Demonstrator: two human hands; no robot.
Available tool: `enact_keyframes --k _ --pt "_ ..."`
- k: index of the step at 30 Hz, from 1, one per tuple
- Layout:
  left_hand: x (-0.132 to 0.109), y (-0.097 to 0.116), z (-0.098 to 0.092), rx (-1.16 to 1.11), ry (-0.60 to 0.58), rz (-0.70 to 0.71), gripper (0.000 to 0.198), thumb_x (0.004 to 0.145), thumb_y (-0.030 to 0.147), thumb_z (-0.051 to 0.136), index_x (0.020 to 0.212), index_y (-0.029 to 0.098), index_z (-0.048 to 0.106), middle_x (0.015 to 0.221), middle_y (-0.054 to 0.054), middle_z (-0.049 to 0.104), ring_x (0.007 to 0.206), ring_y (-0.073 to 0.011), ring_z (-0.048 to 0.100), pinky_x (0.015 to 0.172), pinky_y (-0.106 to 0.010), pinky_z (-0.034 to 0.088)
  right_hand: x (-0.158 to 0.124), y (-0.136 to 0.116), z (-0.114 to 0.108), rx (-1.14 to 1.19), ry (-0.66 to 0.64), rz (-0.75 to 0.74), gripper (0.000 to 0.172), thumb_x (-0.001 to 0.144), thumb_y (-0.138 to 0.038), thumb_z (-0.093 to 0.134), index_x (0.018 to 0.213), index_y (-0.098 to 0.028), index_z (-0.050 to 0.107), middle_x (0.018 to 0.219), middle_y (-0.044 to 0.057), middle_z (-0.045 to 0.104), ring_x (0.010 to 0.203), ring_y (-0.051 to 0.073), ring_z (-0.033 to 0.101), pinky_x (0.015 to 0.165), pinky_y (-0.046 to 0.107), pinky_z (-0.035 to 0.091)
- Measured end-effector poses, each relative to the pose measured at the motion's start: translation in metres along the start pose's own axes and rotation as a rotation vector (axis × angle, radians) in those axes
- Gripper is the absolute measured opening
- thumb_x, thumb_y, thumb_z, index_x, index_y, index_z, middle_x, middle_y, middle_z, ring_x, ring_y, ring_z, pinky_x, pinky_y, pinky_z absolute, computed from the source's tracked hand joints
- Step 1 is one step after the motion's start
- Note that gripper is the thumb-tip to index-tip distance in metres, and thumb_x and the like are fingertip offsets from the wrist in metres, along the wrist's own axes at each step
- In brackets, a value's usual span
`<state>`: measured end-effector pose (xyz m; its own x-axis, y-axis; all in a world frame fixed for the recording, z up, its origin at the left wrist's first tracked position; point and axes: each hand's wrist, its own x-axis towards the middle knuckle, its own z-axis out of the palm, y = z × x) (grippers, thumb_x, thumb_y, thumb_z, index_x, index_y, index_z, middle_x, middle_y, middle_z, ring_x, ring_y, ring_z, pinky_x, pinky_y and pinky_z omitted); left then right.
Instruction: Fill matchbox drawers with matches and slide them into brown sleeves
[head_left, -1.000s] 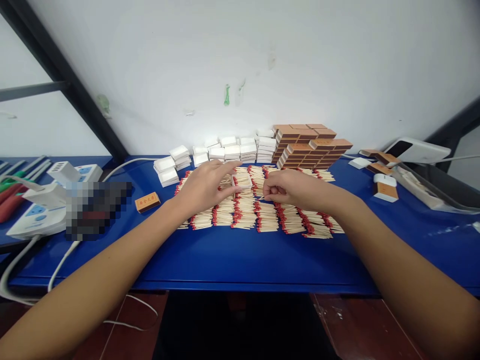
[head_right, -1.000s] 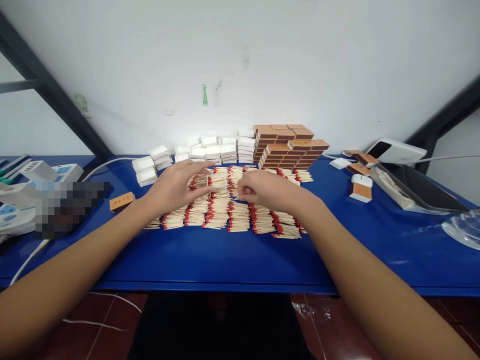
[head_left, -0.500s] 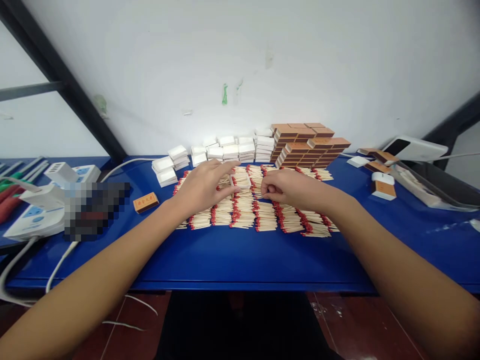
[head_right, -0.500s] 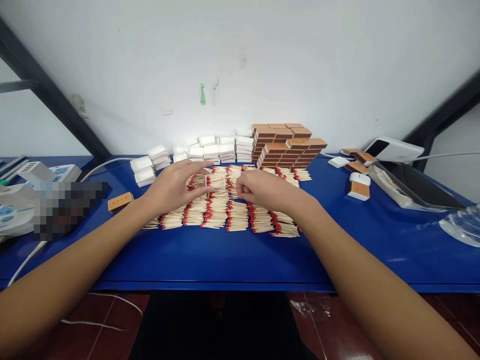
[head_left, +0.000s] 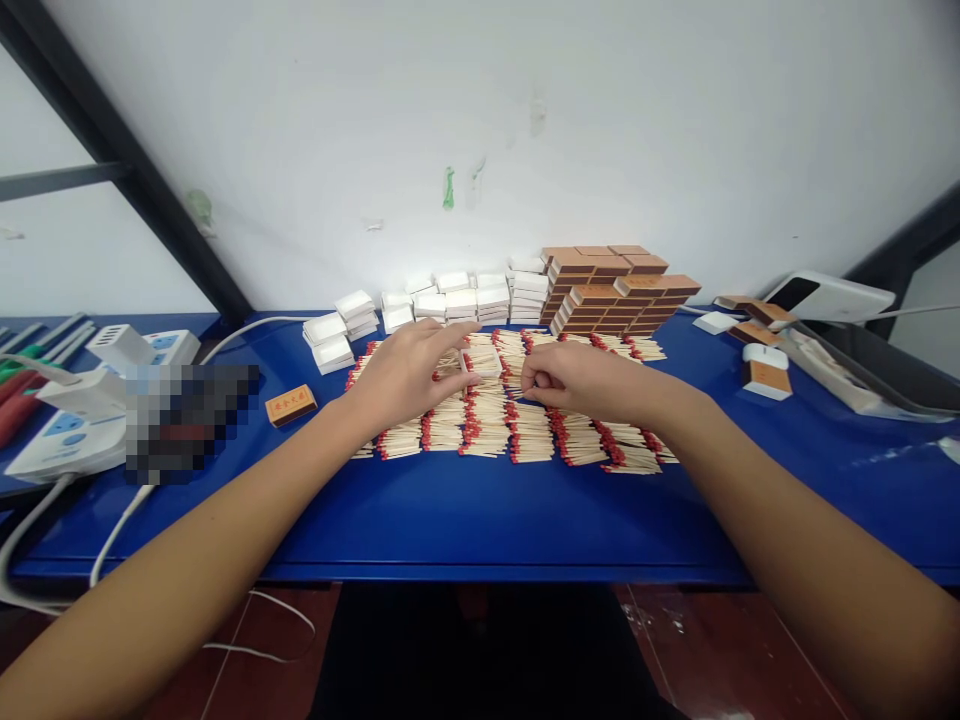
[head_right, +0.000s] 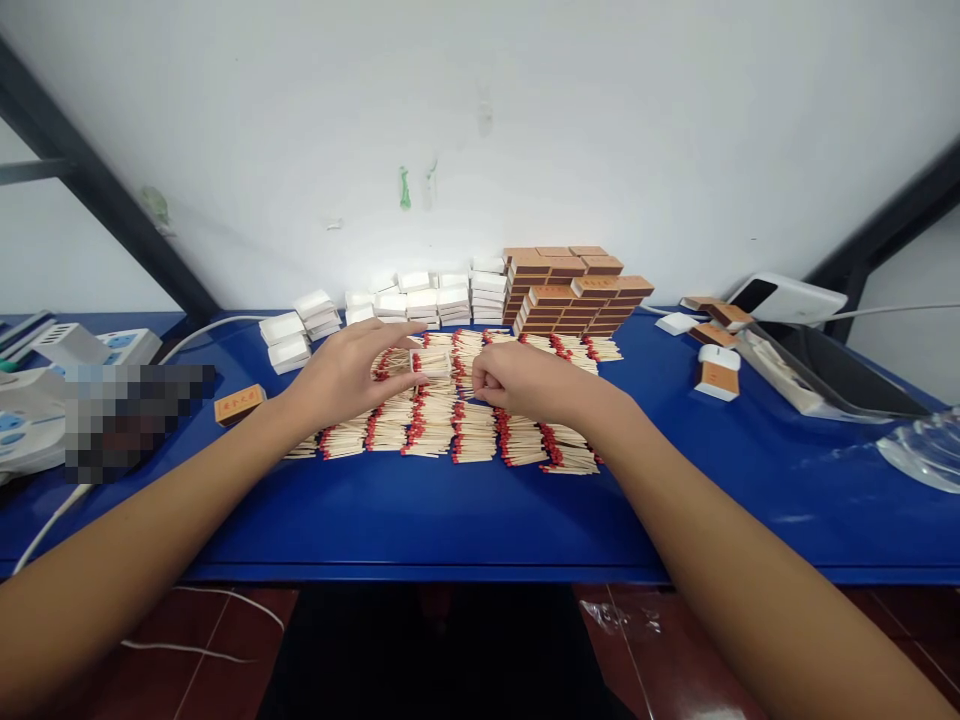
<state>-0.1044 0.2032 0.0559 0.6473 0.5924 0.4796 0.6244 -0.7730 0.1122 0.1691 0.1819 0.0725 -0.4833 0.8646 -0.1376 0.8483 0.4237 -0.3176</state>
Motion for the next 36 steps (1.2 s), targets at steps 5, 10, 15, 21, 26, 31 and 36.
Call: enact_keyframes --k 5,10,15,21,26,31,36 --pt "0.0 0.0 0.0 -0.002 0.0 0.009 0.059 0.102 0.046 0.072 0.153 0.024 0.054 0.122 -0.011 0.077 0.123 -0.031 0.069 0.105 -0.047 0.054 0.0 -0.002 0.0 -0.021 -0.012 0.015 0.006 0.094 -0.018 0.062 0.091 -0.022 0.066 0.096 0.007 0.072 0.078 0.02 0.059 0.066 0.032 0.038" --pt "0.0 -0.002 0.001 0.008 0.017 0.022 0.058 0.102 0.047 0.073 0.151 0.021 0.056 0.121 -0.012 0.078 0.122 -0.0315 0.071 0.104 -0.047 0.055 0.001 -0.012 0.001 -0.005 -0.02 0.015 0.014 0.086 -0.012 0.065 0.079 -0.023 0.059 0.085 0.004 0.068 0.072 0.02 0.056 0.064 0.033 0.033" --pt "0.0 -0.003 0.002 0.009 0.028 0.037 0.057 0.102 0.048 0.071 0.15 0.02 0.056 0.118 -0.012 0.079 0.117 -0.0312 0.072 0.102 -0.048 0.056 0.001 -0.011 0.0 0.004 0.003 0.003 0.013 0.087 -0.012 0.063 0.082 -0.022 0.058 0.087 0.004 0.066 0.071 0.019 0.053 0.064 0.033 0.033" --pt "0.0 -0.002 0.001 0.025 0.021 0.032 0.058 0.101 0.045 0.074 0.15 0.021 0.057 0.121 -0.011 0.078 0.117 -0.0306 0.072 0.099 -0.045 0.056 -0.001 0.0 -0.002 -0.034 0.216 -0.036 0.01 0.093 -0.018 0.06 0.086 -0.022 0.055 0.092 0.006 0.063 0.078 0.021 0.054 0.069 0.033 0.036" --pt "-0.002 0.006 0.004 -0.005 0.04 0.066 0.057 0.1 0.045 0.076 0.149 0.022 0.058 0.119 -0.009 0.079 0.108 -0.0273 0.073 0.091 -0.039 0.056 0.0 -0.009 0.006 0.068 0.396 -0.199 0.008 0.099 -0.026 0.056 0.091 -0.022 0.058 0.095 0.006 0.062 0.083 0.021 0.055 0.072 0.032 0.038" --pt "-0.002 0.012 0.006 -0.052 0.027 0.129 0.055 0.103 0.044 0.071 0.152 0.026 0.054 0.115 -0.007 0.079 0.104 -0.0257 0.072 0.087 -0.038 0.056 0.001 -0.015 0.015 0.05 0.403 -0.238 0.006 0.099 -0.025 0.056 0.094 -0.022 0.057 0.095 0.006 0.062 0.081 0.02 0.055 0.071 0.031 0.037" --pt "-0.002 0.011 0.006 -0.068 0.056 0.13 0.055 0.103 0.049 0.07 0.15 0.023 0.056 0.113 -0.008 0.08 0.104 -0.0259 0.073 0.09 -0.04 0.056 0.0 -0.012 0.014 0.056 0.376 -0.258 0.015 0.103 -0.031 0.054 0.095 -0.021 0.062 0.093 0.007 0.064 0.082 0.021 0.057 0.07 0.032 0.038"
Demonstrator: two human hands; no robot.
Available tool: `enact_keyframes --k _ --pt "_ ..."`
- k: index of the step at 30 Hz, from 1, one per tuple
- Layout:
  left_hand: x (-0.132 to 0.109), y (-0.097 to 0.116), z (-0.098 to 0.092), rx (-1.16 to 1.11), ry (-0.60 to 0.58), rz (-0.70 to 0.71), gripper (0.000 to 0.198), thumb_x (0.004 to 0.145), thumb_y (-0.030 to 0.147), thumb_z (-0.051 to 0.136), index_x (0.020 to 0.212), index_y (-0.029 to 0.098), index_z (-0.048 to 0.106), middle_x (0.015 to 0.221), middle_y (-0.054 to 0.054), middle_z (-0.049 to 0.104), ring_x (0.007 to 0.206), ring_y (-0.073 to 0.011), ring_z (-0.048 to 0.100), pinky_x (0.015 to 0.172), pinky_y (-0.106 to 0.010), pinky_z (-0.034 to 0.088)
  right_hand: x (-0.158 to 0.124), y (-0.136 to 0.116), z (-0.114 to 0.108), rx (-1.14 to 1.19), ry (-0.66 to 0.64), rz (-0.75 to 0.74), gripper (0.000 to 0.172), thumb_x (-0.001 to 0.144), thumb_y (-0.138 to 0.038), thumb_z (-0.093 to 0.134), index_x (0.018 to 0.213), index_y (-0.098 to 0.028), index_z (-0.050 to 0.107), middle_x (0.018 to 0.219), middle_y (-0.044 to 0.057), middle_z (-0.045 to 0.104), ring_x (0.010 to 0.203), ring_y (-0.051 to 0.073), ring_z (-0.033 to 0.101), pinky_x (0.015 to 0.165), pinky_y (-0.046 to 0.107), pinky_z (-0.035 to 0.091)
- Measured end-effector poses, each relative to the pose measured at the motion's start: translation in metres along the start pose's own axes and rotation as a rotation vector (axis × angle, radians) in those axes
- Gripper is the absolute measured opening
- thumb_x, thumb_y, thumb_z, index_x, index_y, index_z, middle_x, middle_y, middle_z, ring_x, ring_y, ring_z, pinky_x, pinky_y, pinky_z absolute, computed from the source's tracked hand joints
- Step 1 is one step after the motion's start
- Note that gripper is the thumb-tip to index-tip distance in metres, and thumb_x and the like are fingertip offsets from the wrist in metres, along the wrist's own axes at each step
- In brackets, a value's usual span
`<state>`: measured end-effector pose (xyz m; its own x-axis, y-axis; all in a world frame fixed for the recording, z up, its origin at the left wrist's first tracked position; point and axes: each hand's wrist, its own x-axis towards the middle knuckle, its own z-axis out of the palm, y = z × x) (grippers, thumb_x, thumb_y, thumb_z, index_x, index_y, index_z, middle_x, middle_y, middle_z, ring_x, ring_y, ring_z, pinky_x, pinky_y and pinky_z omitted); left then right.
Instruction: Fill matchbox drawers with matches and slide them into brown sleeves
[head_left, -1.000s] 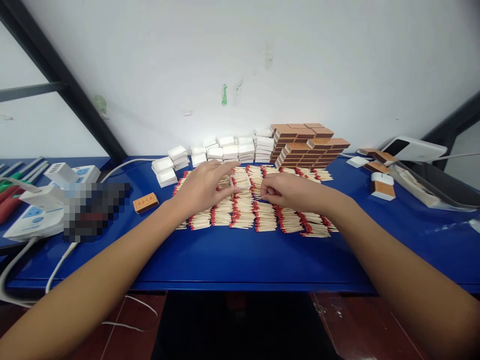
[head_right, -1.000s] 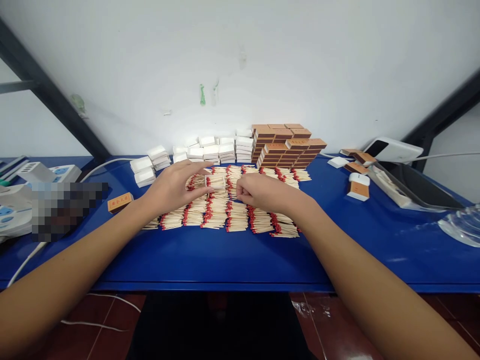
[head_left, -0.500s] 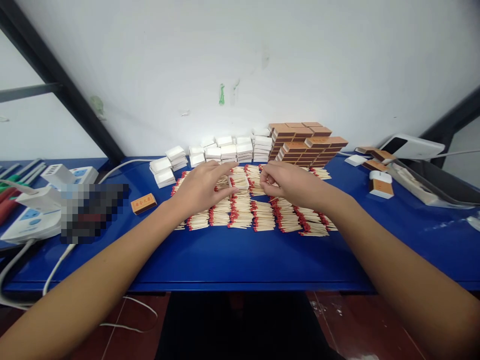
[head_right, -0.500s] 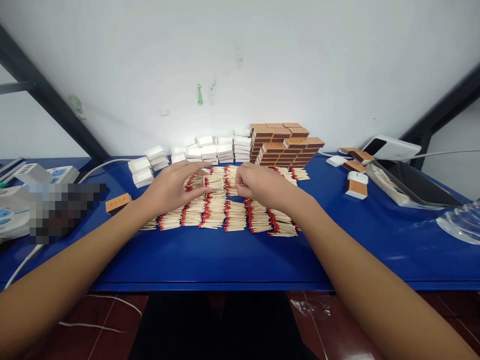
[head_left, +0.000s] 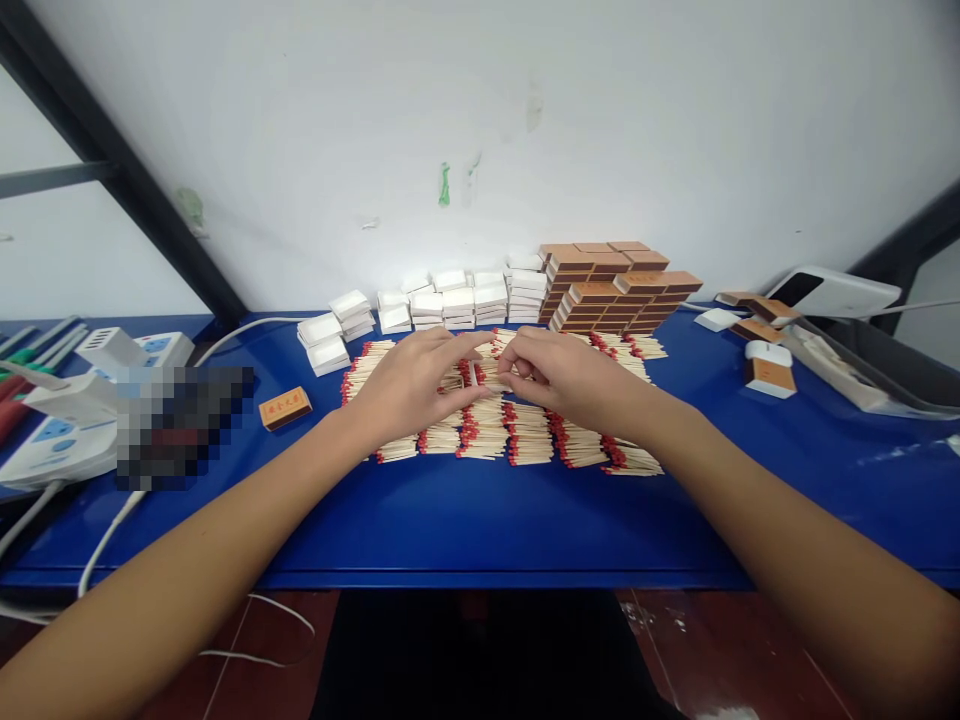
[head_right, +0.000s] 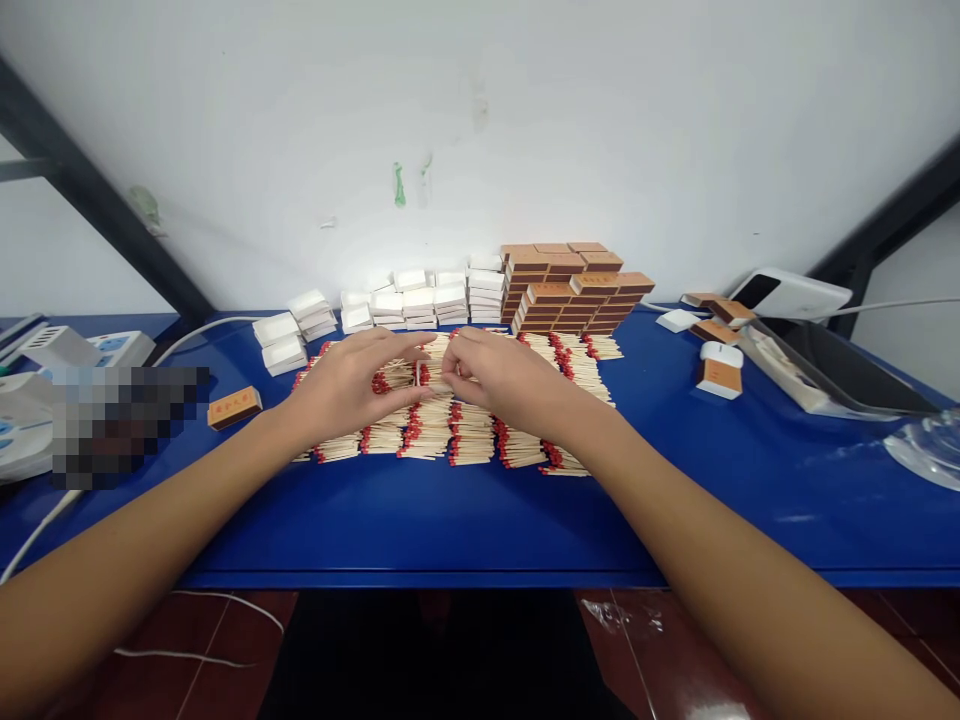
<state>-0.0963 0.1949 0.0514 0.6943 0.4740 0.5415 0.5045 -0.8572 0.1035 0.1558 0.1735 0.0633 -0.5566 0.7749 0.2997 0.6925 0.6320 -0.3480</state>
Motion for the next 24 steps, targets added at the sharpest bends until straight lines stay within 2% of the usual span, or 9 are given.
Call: enact_keyframes --k 10,18,24 --pt "-0.001 -0.003 0.002 -0.04 0.014 -0.037 0.058 0.1 0.045 0.077 0.151 0.028 0.056 0.114 -0.005 0.08 0.105 -0.025 0.073 0.09 -0.04 0.057 0.002 0.002 -0.004 -0.017 -0.036 0.02 0.02 0.105 -0.032 0.054 0.094 -0.02 0.065 0.092 0.008 0.065 0.082 0.021 0.057 0.069 0.033 0.04" --pt "-0.001 -0.003 0.003 -0.055 0.022 -0.034 0.059 0.099 0.043 0.078 0.152 0.029 0.056 0.115 -0.005 0.08 0.106 -0.0251 0.073 0.09 -0.04 0.057 0.0 -0.002 -0.002 0.026 0.02 -0.008 0.019 0.106 -0.036 0.057 0.097 -0.021 0.064 0.094 0.007 0.065 0.082 0.02 0.058 0.07 0.032 0.04" --pt "0.0 -0.006 -0.002 -0.033 0.046 -0.061 0.057 0.098 0.043 0.079 0.148 0.026 0.059 0.117 -0.006 0.081 0.108 -0.0264 0.073 0.094 -0.042 0.057 0.002 0.001 -0.015 -0.001 0.088 0.019 0.018 0.104 -0.033 0.057 0.096 -0.021 0.068 0.088 0.006 0.066 0.08 0.02 0.057 0.07 0.033 0.039"
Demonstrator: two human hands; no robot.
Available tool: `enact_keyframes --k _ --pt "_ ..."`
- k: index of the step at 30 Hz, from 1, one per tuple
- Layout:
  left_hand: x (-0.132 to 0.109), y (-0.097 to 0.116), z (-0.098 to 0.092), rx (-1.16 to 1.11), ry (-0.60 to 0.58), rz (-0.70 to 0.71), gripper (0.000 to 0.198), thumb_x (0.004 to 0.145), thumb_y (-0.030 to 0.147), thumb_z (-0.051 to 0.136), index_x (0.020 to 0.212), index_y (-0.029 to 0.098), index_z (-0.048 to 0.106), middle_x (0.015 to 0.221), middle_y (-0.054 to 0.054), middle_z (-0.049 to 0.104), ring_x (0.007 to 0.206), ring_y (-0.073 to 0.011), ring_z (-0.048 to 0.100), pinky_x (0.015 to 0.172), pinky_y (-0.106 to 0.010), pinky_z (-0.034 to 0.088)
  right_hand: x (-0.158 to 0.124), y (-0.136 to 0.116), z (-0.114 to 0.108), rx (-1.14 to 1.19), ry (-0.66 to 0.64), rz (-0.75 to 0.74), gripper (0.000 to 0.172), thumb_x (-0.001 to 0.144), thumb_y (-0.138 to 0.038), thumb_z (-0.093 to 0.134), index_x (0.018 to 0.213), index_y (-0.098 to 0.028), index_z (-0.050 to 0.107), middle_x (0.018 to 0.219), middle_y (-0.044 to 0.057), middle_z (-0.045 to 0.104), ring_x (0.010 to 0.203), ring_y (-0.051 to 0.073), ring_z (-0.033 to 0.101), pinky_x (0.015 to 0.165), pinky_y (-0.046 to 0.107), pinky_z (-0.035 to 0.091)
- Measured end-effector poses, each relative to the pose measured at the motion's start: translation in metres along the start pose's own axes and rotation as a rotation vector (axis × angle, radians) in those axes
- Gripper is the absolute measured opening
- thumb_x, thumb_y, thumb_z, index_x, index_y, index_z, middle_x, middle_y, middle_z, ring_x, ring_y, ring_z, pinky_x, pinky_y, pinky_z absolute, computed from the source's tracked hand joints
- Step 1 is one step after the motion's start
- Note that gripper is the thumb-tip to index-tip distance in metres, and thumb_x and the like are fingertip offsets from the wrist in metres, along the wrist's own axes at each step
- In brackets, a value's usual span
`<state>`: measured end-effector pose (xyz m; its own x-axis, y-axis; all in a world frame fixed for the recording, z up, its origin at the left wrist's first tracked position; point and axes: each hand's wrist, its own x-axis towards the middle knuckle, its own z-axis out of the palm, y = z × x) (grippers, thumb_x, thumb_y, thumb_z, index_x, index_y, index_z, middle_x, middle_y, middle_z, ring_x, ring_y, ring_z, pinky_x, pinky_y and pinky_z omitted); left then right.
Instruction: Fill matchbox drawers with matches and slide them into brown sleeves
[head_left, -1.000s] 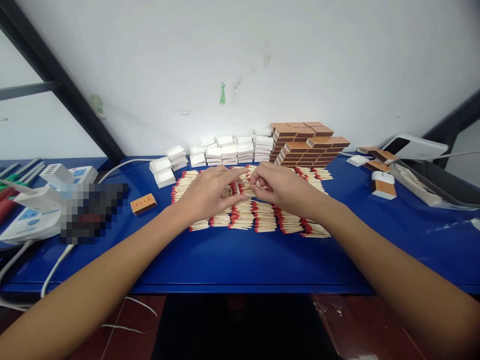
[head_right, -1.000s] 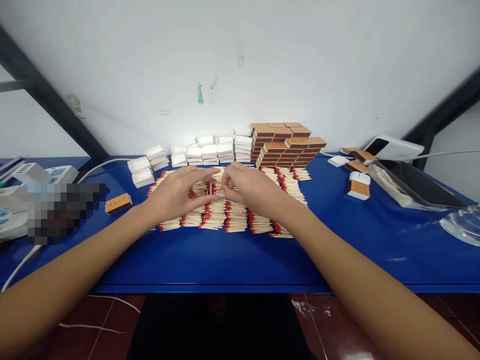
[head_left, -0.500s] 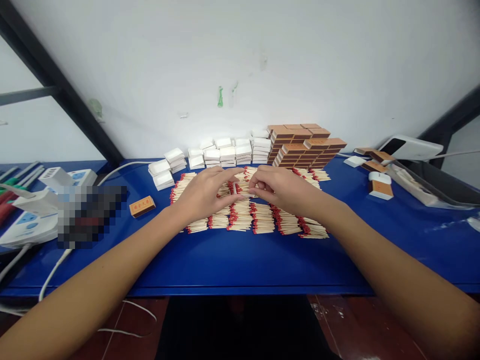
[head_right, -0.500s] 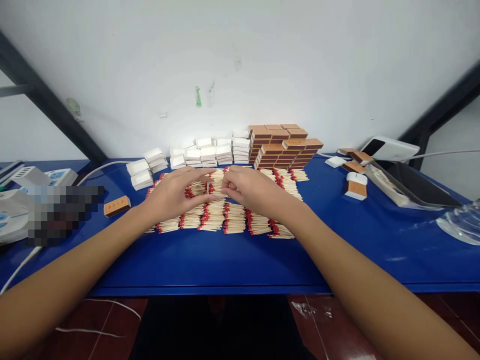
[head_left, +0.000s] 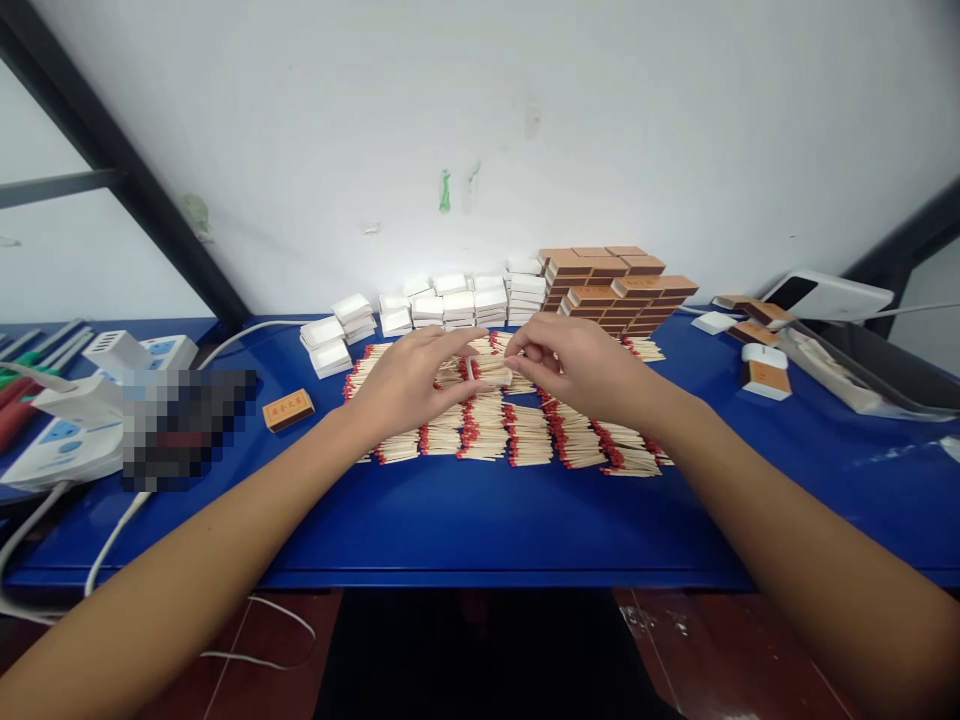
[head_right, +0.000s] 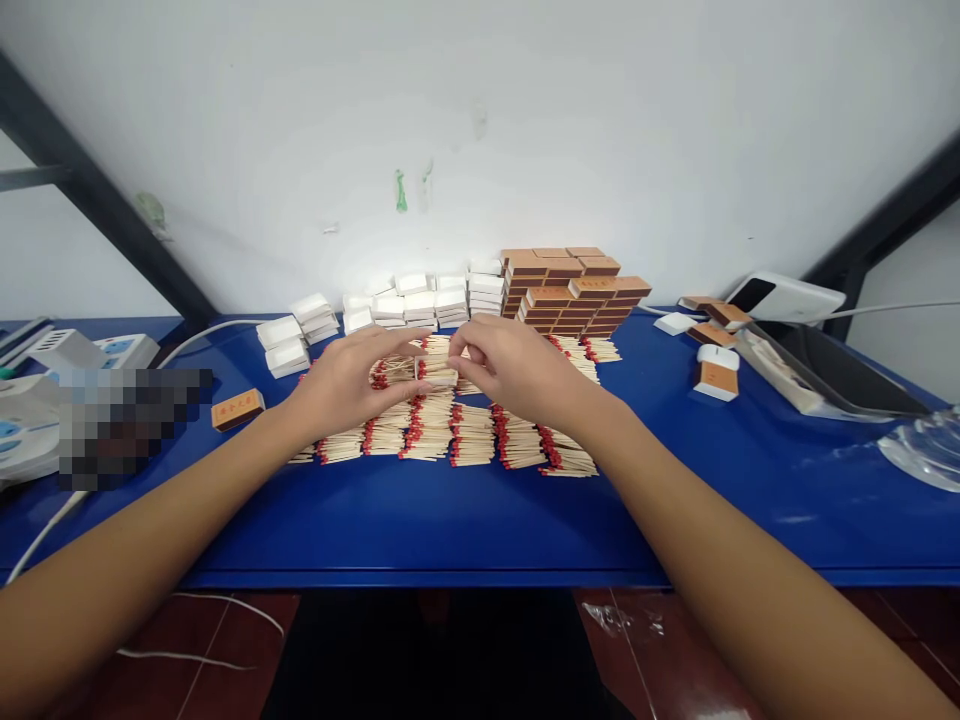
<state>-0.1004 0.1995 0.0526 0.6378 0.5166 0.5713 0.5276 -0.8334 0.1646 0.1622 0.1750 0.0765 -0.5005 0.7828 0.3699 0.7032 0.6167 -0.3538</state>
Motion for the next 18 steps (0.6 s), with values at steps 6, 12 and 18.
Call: enact_keyframes --k 6,12,18 --pt "0.001 -0.008 -0.006 0.095 0.043 -0.081 0.056 0.097 0.042 0.079 0.147 0.025 0.059 0.12 -0.008 0.08 0.114 -0.0295 0.073 0.099 -0.046 0.057 0.001 0.017 -0.003 -0.101 -0.27 0.073 0.012 0.093 -0.022 0.062 0.086 -0.021 0.071 0.088 0.006 0.069 0.077 0.02 0.059 0.068 0.034 0.04" --pt "0.0 -0.008 -0.004 0.109 0.013 -0.059 0.057 0.097 0.041 0.08 0.147 0.024 0.058 0.117 -0.008 0.08 0.112 -0.0297 0.073 0.098 -0.046 0.057 0.001 0.019 0.004 -0.076 -0.363 0.106 0.012 0.09 -0.016 0.062 0.082 -0.021 0.07 0.091 0.006 0.069 0.074 0.019 0.059 0.066 0.033 0.041" --pt "0.0 -0.006 -0.005 0.129 -0.009 -0.051 0.057 0.098 0.041 0.079 0.147 0.022 0.058 0.12 -0.01 0.079 0.112 -0.0305 0.072 0.096 -0.046 0.058 0.001 0.01 0.006 -0.085 -0.394 0.184 0.014 0.093 -0.019 0.061 0.079 -0.022 0.064 0.088 0.007 0.071 0.072 0.02 0.059 0.062 0.034 0.041"
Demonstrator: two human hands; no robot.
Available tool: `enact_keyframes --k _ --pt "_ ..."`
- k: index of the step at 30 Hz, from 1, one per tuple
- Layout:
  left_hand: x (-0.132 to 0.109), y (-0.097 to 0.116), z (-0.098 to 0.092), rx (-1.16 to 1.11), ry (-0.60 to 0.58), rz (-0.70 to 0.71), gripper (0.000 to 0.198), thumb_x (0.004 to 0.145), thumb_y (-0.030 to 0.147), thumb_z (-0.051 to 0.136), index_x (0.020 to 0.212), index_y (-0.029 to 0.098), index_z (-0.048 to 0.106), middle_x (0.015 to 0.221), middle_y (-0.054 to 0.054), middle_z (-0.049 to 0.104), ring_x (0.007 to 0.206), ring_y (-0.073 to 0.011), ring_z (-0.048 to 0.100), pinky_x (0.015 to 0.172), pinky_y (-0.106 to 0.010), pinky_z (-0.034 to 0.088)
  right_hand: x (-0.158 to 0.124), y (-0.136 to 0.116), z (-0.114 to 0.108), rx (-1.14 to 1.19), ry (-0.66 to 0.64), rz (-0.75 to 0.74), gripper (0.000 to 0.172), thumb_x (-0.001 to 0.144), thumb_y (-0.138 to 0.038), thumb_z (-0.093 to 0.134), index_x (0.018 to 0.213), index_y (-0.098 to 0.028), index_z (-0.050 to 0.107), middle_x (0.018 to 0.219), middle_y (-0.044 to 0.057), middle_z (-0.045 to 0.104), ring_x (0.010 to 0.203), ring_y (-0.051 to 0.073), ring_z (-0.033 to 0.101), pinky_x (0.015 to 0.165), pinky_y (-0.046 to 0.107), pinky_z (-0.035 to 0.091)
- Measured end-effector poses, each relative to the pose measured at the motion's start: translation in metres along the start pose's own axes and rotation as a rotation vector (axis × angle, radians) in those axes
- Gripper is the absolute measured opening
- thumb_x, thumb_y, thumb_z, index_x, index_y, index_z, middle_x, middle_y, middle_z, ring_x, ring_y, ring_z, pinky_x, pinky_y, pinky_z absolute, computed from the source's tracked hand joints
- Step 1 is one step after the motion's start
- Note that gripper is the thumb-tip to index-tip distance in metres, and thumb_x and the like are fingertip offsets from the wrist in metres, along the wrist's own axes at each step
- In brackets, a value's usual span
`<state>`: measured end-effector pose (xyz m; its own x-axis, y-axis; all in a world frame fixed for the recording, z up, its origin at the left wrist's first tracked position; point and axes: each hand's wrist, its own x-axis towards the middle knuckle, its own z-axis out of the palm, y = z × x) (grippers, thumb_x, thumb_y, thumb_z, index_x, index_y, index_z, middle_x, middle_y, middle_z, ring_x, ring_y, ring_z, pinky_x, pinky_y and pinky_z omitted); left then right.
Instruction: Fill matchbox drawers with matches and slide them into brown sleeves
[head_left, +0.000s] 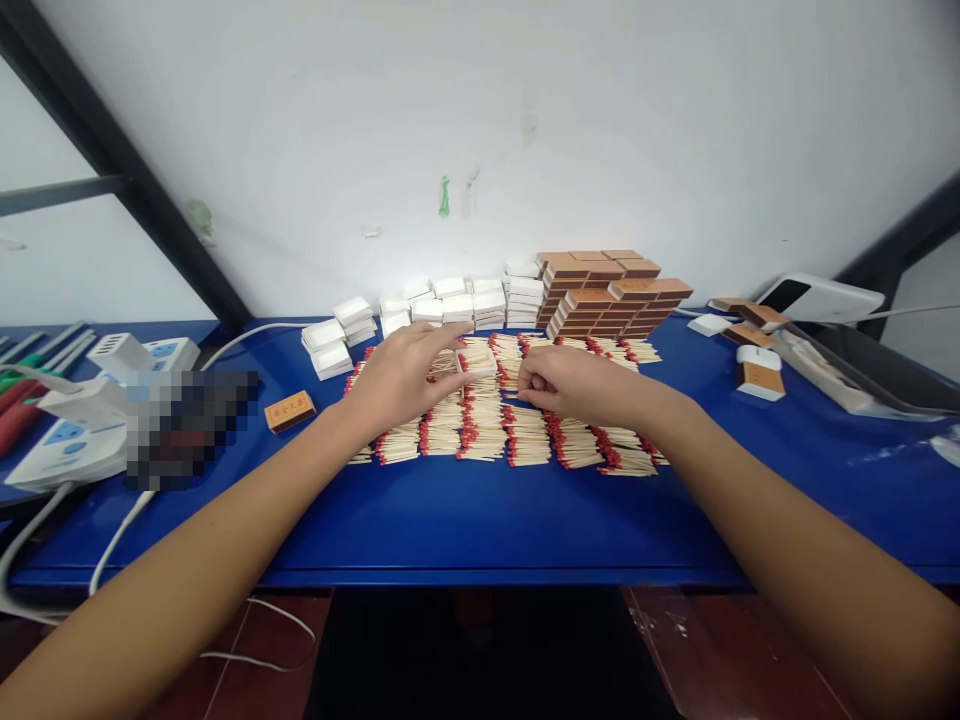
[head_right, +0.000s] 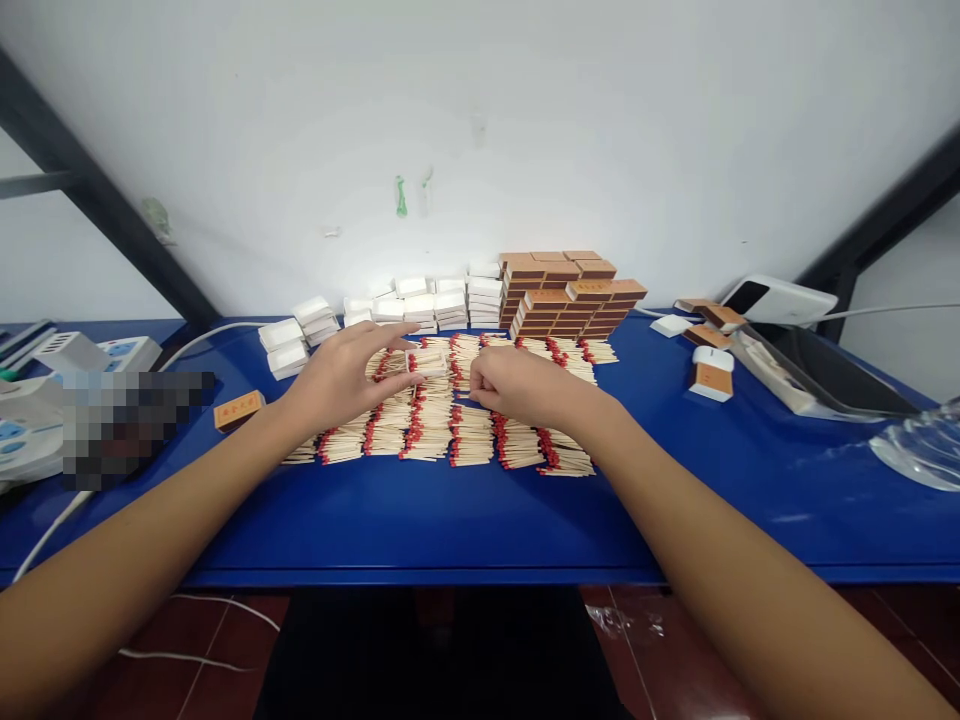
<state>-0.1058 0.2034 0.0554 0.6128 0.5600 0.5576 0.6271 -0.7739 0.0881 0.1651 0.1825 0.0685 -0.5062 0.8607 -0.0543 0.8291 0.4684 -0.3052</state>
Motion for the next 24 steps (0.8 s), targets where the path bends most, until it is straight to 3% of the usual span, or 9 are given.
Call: enact_keyframes --k 5,13,19,24 --pt "-0.001 -0.002 0.002 -0.005 -0.008 0.019 0.056 0.098 0.042 0.079 0.146 0.022 0.058 0.119 -0.008 0.08 0.113 -0.0295 0.072 0.099 -0.046 0.057 -0.002 0.004 -0.002 0.002 0.069 -0.045 0.015 0.099 -0.027 0.059 0.085 -0.022 0.063 0.089 0.007 0.068 0.075 0.02 0.058 0.065 0.034 0.04" --pt "-0.001 0.007 0.006 -0.036 -0.073 0.031 0.058 0.1 0.045 0.075 0.15 0.024 0.055 0.116 -0.008 0.08 0.108 -0.0281 0.072 0.09 -0.041 0.056 -0.006 -0.004 -0.005 0.073 0.331 -0.155 0.02 0.104 -0.035 0.055 0.095 -0.021 0.067 0.097 0.009 0.066 0.086 0.023 0.06 0.073 0.034 0.042" --pt "-0.002 0.012 0.008 -0.092 -0.027 0.087 0.055 0.102 0.043 0.073 0.151 0.028 0.055 0.114 -0.007 0.08 0.103 -0.0255 0.072 0.09 -0.04 0.056 -0.005 -0.017 0.007 0.081 0.32 -0.196 0.019 0.105 -0.035 0.055 0.097 -0.021 0.064 0.099 0.008 0.066 0.087 0.022 0.061 0.073 0.033 0.042" --pt "-0.002 0.01 0.005 -0.084 -0.039 0.031 0.057 0.1 0.049 0.074 0.15 0.026 0.057 0.116 -0.008 0.08 0.107 -0.0274 0.073 0.092 -0.042 0.057 -0.005 -0.012 -0.002 0.042 0.375 -0.172 0.019 0.105 -0.033 0.056 0.097 -0.02 0.067 0.095 0.008 0.066 0.085 0.022 0.06 0.071 0.034 0.041"
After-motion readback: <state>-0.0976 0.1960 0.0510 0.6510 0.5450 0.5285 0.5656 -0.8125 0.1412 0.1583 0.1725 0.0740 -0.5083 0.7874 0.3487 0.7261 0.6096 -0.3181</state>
